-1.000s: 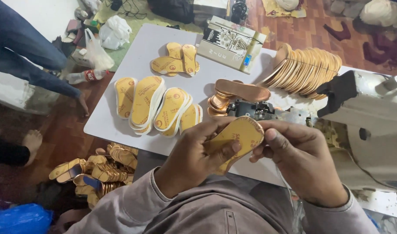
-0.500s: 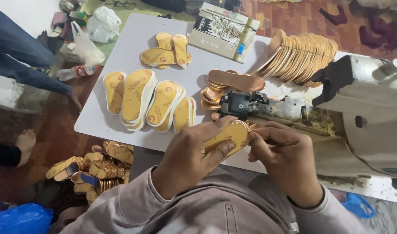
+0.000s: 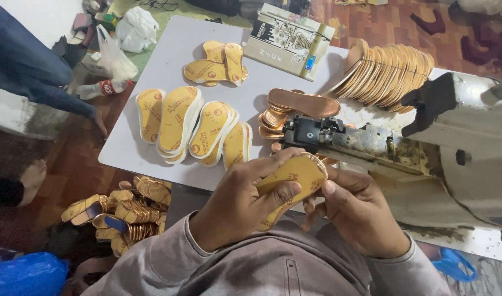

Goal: A worker in a shoe factory is rapidly stitching or processing shoe insoles using an industrial machine.

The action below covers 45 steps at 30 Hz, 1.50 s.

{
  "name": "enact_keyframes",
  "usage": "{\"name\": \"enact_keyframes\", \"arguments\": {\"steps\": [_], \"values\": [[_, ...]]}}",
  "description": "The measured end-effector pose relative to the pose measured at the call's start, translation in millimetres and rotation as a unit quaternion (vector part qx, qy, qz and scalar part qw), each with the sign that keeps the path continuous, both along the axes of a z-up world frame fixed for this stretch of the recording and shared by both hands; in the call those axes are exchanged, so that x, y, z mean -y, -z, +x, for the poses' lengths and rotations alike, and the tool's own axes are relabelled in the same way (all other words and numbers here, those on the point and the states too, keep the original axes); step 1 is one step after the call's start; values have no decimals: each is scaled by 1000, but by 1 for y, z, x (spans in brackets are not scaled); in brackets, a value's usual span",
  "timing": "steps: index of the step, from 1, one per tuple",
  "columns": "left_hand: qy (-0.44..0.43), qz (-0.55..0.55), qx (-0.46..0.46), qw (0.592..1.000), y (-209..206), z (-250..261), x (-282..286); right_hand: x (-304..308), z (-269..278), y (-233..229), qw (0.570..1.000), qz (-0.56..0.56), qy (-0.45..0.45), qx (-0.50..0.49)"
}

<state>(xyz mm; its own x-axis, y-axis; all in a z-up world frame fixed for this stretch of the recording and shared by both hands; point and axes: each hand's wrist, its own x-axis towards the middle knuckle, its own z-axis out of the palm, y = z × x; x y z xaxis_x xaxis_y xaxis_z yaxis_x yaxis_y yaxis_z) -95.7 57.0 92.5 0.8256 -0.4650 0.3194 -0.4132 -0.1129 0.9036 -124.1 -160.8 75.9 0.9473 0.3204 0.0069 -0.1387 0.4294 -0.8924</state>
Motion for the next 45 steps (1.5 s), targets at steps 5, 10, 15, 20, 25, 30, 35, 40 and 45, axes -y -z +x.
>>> {"name": "enact_keyframes", "arguments": {"steps": [5, 10, 15, 20, 25, 30, 35, 40, 45], "values": [[-10, 77, 100, 992, 8, 3, -1, 3, -4, -6, 975, -198, 102, -30], [-188, -82, -73, 976, 16, 0, 9, -16, -20, -8, 942, -132, 298, -83], [-11, -179, -241, 954, 3, -4, 25, -14, -36, 21, 961, -200, 188, -23], [-2, -160, -205, 966, 5, -3, 42, -4, -52, 12, 945, -284, 163, -26], [75, -102, -200, 972, 3, -11, 67, 28, -75, 10, 929, -237, 277, 60], [227, -94, -246, 938, -1, -28, 106, 65, -117, 11, 875, -288, 379, 83], [320, -57, -254, 911, 8, -44, 154, 158, -167, 17, 819, -401, 409, 42], [299, -46, -324, 896, 22, -60, 199, 320, -192, 113, 461, -728, 503, -70], [309, -15, -339, 888, 35, -67, 227, 353, -153, 105, 465, -735, 409, -276]]}}
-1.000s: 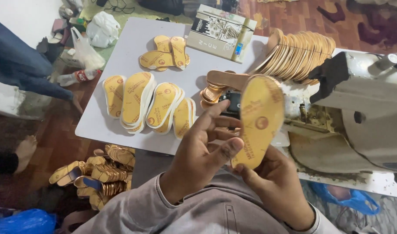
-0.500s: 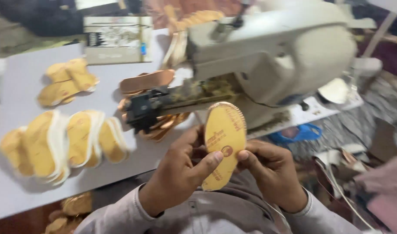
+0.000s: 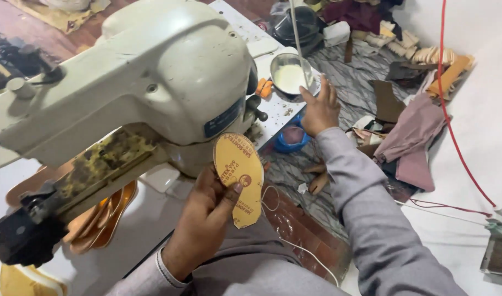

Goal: A worker in a shoe factory is rapidly stitching or processing shoe insoles using an industrial machine.

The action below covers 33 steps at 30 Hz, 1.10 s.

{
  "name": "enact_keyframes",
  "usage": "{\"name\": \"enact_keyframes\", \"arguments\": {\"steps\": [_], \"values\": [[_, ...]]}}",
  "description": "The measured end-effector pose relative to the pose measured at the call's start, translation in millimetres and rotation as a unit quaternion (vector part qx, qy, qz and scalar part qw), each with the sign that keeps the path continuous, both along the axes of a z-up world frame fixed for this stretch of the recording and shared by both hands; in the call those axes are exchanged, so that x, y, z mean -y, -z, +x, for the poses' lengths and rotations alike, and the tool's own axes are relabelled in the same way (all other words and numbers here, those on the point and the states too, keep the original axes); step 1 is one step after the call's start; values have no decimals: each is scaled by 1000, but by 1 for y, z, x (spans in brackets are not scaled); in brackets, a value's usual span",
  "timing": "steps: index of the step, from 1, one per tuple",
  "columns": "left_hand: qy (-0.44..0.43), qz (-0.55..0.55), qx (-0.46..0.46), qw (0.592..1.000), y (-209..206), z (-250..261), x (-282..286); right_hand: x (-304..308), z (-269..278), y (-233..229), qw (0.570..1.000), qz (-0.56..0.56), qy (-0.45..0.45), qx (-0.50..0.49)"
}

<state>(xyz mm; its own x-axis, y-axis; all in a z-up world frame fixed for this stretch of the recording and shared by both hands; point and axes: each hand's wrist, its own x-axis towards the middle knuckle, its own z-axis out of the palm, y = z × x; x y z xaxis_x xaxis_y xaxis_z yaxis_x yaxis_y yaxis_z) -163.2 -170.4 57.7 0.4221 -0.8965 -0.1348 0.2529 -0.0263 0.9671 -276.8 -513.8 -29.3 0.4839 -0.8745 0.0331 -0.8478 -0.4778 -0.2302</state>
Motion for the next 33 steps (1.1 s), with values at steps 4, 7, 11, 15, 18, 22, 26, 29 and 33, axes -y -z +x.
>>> {"name": "enact_keyframes", "arguments": {"steps": [4, 7, 11, 15, 18, 22, 26, 29, 33], "values": [[-15, 108, 136, 985, -8, 3, 5, 21, 25, -4, 996, 31, 4, -89], [-5, 95, 117, 989, -6, 6, 5, 26, 38, -14, 990, 54, 16, -128], [-1, 69, 107, 992, -8, 9, 5, 37, 39, -3, 986, 72, 21, -149], [-5, 85, 137, 987, -12, 15, 6, 33, 27, -6, 996, -77, -34, 42], [-9, 87, 140, 986, -9, 15, 5, 23, 19, -10, 997, -61, -43, 14], [-12, 30, 75, 997, -9, 12, 6, 23, 6, -1, 998, -12, -51, -42], [-19, 38, 94, 995, -11, 13, 4, 17, -7, 3, 999, 7, -38, -37], [-23, 16, 87, 996, -10, 9, 6, 12, -26, 4, 992, 82, -12, 97], [-16, -41, -106, 993, -8, 1, 7, -46, -49, -41, 721, 420, 73, 547]]}}
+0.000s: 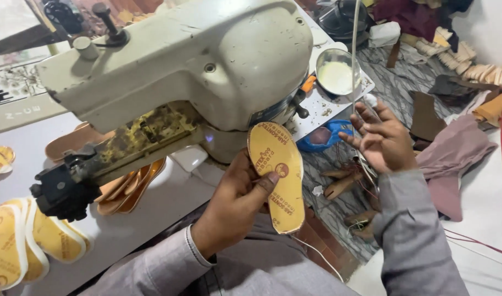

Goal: A worker in a shoe factory is rapidly stitching or processing shoe insoles using an industrial machine.

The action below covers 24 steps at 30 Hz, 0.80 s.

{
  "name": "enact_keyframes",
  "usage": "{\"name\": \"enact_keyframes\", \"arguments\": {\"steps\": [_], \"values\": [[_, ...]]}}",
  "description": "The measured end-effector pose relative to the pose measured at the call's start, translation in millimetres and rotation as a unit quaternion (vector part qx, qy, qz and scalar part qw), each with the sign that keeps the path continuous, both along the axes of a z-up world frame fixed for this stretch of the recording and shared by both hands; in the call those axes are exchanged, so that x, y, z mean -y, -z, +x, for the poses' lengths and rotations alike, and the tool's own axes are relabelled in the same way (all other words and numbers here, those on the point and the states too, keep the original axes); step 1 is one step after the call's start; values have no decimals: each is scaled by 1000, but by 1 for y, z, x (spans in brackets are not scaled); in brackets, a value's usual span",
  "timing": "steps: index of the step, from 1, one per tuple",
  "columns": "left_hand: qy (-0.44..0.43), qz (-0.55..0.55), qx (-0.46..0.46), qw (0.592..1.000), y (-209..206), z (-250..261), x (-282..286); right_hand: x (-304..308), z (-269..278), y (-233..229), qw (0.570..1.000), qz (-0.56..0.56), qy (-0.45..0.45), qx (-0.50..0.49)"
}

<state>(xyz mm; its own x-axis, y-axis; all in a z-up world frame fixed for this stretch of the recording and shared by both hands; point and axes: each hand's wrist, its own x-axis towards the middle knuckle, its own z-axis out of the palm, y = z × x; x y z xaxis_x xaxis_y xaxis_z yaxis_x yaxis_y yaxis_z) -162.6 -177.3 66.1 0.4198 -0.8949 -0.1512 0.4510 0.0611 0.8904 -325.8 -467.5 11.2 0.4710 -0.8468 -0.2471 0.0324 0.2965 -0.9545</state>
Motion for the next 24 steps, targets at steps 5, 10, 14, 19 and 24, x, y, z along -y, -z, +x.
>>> {"name": "enact_keyframes", "arguments": {"steps": [5, 10, 14, 19, 24], "values": [[40, -24, -36, 998, -4, -6, -5, -109, -24, -47, 973, -15, -125, 195], [44, -31, -74, 996, -8, -15, -11, -166, -19, -55, 906, -308, -254, 142], [-17, -13, -53, 998, -11, -17, -19, -176, -14, -58, 878, -415, -234, 33], [-53, -131, 12, 990, -17, -21, -32, -184, -6, -52, 850, -476, -225, 13], [-105, -110, 42, 987, -22, -24, -44, -188, 5, -65, 790, -572, -219, -13]]}}
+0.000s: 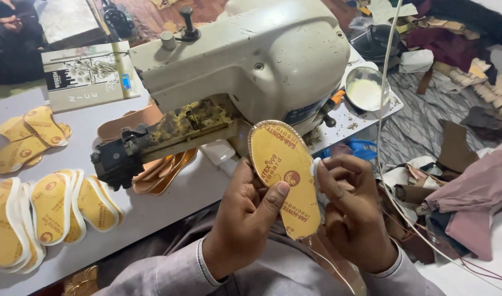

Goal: A worker in a shoe factory is rapidly stitching or processing shoe insoles using an industrial machine.

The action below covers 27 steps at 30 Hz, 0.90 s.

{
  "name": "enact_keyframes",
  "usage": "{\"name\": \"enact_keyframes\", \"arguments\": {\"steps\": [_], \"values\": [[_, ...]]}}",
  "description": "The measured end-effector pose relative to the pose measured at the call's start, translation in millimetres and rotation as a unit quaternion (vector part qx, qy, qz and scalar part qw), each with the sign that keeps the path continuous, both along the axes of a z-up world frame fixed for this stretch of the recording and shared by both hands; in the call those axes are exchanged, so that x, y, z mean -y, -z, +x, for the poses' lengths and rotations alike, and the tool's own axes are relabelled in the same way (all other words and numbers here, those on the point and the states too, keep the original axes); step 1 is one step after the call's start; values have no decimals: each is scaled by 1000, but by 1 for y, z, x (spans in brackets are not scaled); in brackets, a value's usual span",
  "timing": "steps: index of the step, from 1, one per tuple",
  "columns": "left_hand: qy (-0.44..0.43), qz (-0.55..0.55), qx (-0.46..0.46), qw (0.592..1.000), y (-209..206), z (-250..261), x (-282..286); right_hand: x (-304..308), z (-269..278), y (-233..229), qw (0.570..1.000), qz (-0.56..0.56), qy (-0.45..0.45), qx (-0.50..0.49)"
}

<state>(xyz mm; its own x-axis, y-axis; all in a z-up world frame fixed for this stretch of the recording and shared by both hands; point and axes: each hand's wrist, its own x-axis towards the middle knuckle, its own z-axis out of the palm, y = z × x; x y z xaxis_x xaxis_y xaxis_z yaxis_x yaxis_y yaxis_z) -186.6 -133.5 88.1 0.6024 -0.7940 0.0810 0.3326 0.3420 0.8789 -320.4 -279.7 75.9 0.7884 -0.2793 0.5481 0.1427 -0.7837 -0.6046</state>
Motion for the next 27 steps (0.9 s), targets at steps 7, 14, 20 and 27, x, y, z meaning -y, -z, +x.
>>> {"name": "enact_keyframes", "arguments": {"steps": [7, 14, 20, 27], "values": [[-21, 21, 14, 999, -5, 0, -7, -6, 2, -5, 974, -208, 88, 38], [-61, -5, 30, 998, -6, 2, -11, -21, 11, -20, 997, -53, 37, 29], [-40, -18, 33, 999, -1, 4, -12, -22, 17, -22, 998, -35, 44, 17], [-86, 65, 214, 971, 2, 11, -24, -29, 33, -27, 967, -236, 98, -19]]}}
